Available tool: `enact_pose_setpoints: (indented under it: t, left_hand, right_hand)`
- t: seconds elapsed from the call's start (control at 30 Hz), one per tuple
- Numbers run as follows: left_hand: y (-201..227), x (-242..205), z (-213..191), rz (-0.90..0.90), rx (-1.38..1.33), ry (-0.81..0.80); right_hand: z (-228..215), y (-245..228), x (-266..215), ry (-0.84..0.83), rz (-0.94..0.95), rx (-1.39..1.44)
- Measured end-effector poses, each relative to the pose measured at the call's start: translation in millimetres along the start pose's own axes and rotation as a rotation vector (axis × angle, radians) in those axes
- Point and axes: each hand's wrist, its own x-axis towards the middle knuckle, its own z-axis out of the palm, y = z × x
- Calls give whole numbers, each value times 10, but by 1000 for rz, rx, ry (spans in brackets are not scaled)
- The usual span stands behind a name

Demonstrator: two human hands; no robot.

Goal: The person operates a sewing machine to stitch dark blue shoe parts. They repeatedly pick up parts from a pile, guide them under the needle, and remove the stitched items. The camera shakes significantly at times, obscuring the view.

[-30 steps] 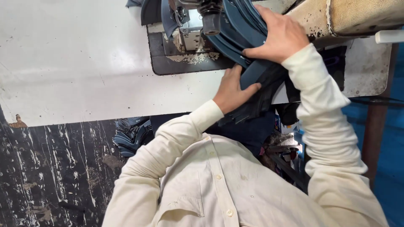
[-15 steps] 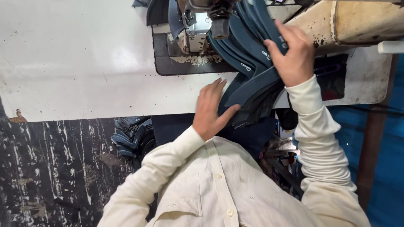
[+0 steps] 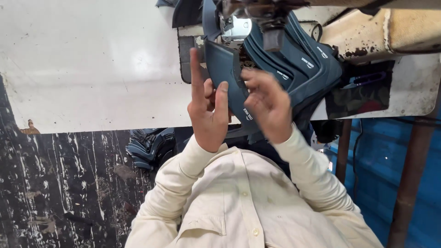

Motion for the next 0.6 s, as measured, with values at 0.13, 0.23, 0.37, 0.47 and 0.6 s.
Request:
enact_pose_setpoints:
  t: [0.13, 0.23, 0.37, 0.47, 0.6]
  left_hand:
    - [-28, 129, -12, -82, -118, -30]
    - [-88, 237, 15, -93, -102, -25]
    - [-114, 308, 39, -90, -106, -22]
    - [-199, 338, 80, -80, -76, -9]
    - [-282, 457, 111, 9, 101, 47]
  right_hand:
    - [-41, 65, 382, -4, 303, 400]
    - [17, 136, 547, -22, 227, 343]
    - [58, 80, 689, -22, 227, 287]
    - [53, 117, 717, 6, 200, 220]
    - [45, 138, 745, 16, 198, 235]
